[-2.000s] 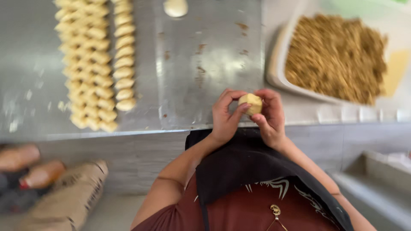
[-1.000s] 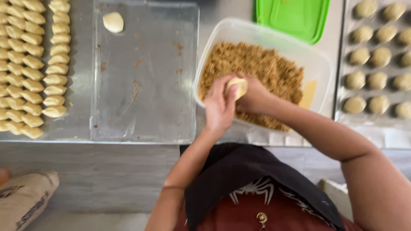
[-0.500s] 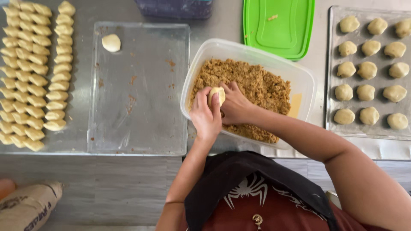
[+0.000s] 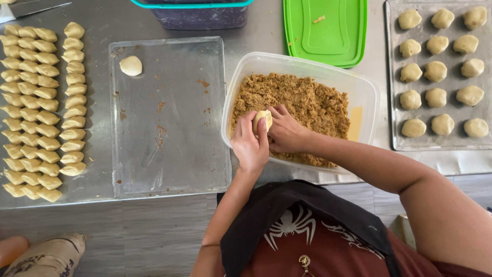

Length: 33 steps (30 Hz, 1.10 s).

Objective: The person fills small pieces of dough with a mixture from a container by hand and places the formed pastries onto a metal baking tray.

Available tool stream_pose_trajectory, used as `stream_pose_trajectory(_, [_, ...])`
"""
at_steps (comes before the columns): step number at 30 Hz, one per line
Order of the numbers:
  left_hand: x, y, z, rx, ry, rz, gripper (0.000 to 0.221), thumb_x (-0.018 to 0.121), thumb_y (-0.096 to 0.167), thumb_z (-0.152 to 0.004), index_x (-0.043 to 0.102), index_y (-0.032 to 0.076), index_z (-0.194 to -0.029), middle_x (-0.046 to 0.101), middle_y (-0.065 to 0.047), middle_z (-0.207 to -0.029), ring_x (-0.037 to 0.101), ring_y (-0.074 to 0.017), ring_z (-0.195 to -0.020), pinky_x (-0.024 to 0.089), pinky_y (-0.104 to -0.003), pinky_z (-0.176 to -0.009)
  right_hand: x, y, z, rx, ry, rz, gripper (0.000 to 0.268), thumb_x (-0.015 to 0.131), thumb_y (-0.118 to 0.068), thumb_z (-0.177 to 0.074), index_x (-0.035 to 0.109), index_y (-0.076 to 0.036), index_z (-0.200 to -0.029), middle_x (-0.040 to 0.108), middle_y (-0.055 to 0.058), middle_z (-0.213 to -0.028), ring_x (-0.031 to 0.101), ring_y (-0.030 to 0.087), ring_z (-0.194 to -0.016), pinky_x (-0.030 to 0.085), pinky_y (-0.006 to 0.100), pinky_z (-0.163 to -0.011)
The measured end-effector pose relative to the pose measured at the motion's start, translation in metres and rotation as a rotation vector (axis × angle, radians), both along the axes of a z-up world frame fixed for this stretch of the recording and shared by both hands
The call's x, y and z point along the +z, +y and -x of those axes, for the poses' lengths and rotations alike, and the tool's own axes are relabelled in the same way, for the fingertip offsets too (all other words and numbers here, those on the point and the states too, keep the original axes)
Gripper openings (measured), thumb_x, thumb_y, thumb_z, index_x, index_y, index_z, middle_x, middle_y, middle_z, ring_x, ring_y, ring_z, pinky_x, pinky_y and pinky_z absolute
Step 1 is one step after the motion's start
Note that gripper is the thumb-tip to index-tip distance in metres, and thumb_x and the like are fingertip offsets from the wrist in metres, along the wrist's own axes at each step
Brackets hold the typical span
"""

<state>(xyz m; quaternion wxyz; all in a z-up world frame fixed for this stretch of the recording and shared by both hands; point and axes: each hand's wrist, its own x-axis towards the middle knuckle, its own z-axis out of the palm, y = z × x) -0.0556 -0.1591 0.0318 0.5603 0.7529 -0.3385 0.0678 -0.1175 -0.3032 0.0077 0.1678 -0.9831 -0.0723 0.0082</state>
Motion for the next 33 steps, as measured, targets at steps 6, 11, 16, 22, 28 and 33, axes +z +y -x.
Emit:
stream_pose_trajectory(6, [0.002, 0.0, -0.002, -0.009, -0.037, 0.021, 0.02, 0.065, 0.014, -0.103, 0.061, 0.0, -0.117, 0.069, -0.019, -0.103, 0.071, -0.0374, -0.09, 0.057, -0.044, -0.077, -0.002, 0.006, 0.004, -0.039, 0.012, 0.018, 0.041, 0.075, -0.023, -0.072, 0.069, -0.015, -0.111, 0.063, 0.008, -0.115, 0.05, 0.032, -0.114, 0.037, 0.049, -0.095])
stream_pose_trajectory(11, [-0.001, 0.002, -0.002, -0.012, -0.013, 0.015, 0.021, 0.066, 0.015, -0.103, 0.062, 0.0, -0.116, 0.07, -0.018, -0.102, 0.071, -0.0365, -0.088, 0.057, -0.044, -0.075, -0.004, 0.008, 0.005, -0.046, 0.046, 0.058, 0.035, 0.075, -0.024, -0.074, 0.07, -0.016, -0.108, 0.064, 0.007, -0.114, 0.05, 0.031, -0.115, 0.037, 0.049, -0.096])
stream_pose_trajectory(16, [-0.001, 0.002, -0.002, -0.014, -0.027, 0.025, 0.021, 0.065, 0.016, -0.104, 0.062, 0.0, -0.117, 0.07, -0.018, -0.104, 0.071, -0.0369, -0.09, 0.057, -0.044, -0.076, -0.003, 0.01, 0.006, -0.05, 0.046, 0.093, 0.036, 0.076, -0.028, -0.075, 0.07, -0.016, -0.109, 0.064, 0.007, -0.113, 0.049, 0.031, -0.114, 0.036, 0.05, -0.096])
stream_pose_trajectory(22, [-0.002, 0.0, -0.001, -0.036, -0.021, 0.045, 0.021, 0.066, 0.016, -0.104, 0.062, 0.0, -0.116, 0.07, -0.018, -0.104, 0.071, -0.0369, -0.089, 0.057, -0.044, -0.077, -0.007, 0.01, 0.013, -0.096, 0.122, 0.079, 0.027, 0.074, -0.029, -0.08, 0.072, -0.02, -0.105, 0.065, 0.002, -0.112, 0.048, 0.029, -0.114, 0.036, 0.049, -0.092])
stream_pose_trajectory(28, [-0.001, -0.007, -0.002, -0.094, 0.015, 0.05, 0.019, 0.065, 0.015, -0.103, 0.062, 0.0, -0.115, 0.068, -0.018, -0.104, 0.069, -0.0363, -0.09, 0.055, -0.044, -0.077, -0.005, 0.001, 0.029, -0.104, 0.013, 0.031, 0.037, 0.079, -0.026, -0.072, 0.074, -0.017, -0.107, 0.065, 0.004, -0.115, 0.047, 0.03, -0.117, 0.037, 0.049, -0.096])
stream_pose_trajectory(33, [0.003, -0.011, -0.013, -0.137, 0.109, 0.066, 0.016, 0.064, 0.014, -0.105, 0.061, 0.001, -0.114, 0.066, -0.015, -0.1, 0.065, -0.0293, -0.088, 0.052, -0.04, -0.079, 0.009, -0.008, 0.041, -0.102, 0.007, -0.129, 0.036, 0.084, -0.026, -0.071, 0.073, -0.013, -0.103, 0.065, 0.003, -0.118, 0.045, 0.03, -0.128, 0.033, 0.053, -0.111])
